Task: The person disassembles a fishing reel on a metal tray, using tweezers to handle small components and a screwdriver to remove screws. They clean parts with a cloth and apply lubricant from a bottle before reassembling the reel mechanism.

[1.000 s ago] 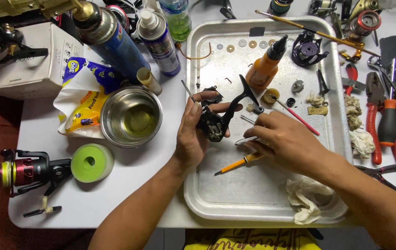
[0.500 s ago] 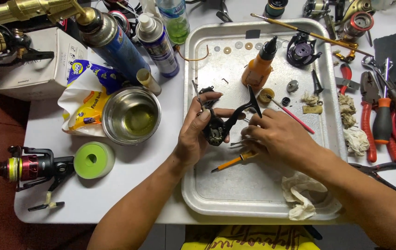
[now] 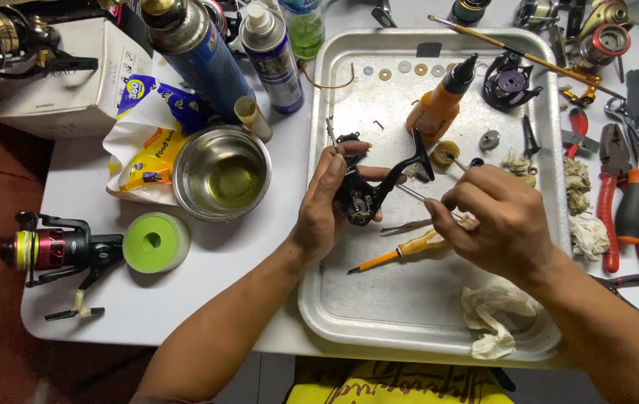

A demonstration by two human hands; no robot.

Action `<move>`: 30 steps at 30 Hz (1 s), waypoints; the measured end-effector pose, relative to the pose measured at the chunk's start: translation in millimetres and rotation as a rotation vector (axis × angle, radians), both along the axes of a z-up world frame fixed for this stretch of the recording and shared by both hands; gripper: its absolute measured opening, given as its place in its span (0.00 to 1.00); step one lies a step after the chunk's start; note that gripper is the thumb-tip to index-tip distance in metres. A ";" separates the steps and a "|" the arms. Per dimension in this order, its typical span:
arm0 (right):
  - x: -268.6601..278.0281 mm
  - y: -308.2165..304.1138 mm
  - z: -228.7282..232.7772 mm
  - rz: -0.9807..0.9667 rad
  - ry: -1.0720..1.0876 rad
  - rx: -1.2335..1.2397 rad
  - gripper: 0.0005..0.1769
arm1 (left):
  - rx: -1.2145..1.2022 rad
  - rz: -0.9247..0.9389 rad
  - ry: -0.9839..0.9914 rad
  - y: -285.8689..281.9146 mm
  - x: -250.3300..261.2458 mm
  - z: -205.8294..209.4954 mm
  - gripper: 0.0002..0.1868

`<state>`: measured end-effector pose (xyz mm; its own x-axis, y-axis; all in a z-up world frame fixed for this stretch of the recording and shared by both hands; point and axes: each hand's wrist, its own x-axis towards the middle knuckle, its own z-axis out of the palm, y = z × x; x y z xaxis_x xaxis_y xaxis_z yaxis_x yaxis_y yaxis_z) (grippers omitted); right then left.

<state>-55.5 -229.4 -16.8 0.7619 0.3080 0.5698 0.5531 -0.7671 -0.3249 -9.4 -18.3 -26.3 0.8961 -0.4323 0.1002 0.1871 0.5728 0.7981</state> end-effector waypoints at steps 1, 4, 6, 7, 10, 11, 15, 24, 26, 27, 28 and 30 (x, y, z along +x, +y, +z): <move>0.5 2.0 9.6 0.002 0.002 0.000 0.13 | 0.000 0.002 0.002 1.4 -0.2 7.1 0.23; 3.8 6.8 31.2 0.166 0.114 -0.235 0.12 | 0.110 0.045 0.156 3.7 2.1 23.3 0.23; 4.8 8.7 33.0 0.219 0.215 -0.329 0.08 | 0.151 0.141 0.257 3.2 3.4 24.4 0.25; 4.6 8.5 27.8 0.222 0.218 -0.329 0.08 | 0.151 0.143 0.261 3.7 2.4 23.9 0.25; 5.1 7.9 16.8 0.233 0.221 -0.342 0.07 | 0.154 0.107 0.239 4.2 1.3 22.4 0.25; 4.5 8.5 15.3 0.213 0.266 -0.378 0.08 | 0.154 0.066 0.211 4.6 0.4 21.2 0.24; 3.9 8.7 8.4 0.176 0.331 -0.455 0.09 | 0.183 0.016 0.149 4.0 -0.6 17.0 0.23; -9.3 -2.0 35.4 0.049 0.196 0.220 0.14 | 0.183 -0.273 0.086 4.9 -5.7 14.5 0.28; -5.8 -2.9 40.8 0.025 0.400 0.371 0.10 | 0.127 -0.425 0.109 3.2 -13.3 9.7 0.28; -4.7 -3.7 42.8 0.003 0.608 0.522 0.13 | 0.068 -0.575 0.134 2.1 -17.3 6.8 0.28; -3.3 -2.7 41.1 -0.007 0.609 0.526 0.13 | 0.069 -0.585 0.138 0.0 -21.5 7.1 0.28; 0.7 0.0 37.7 0.085 0.862 0.620 0.13 | 0.149 -0.668 0.154 -3.2 -29.3 7.7 0.28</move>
<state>-54.9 -229.4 20.9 0.9724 0.2206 -0.0763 -0.0062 -0.3024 -0.9532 -38.7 -21.6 -18.5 0.4335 -0.8945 -0.1096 0.5777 0.1825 0.7956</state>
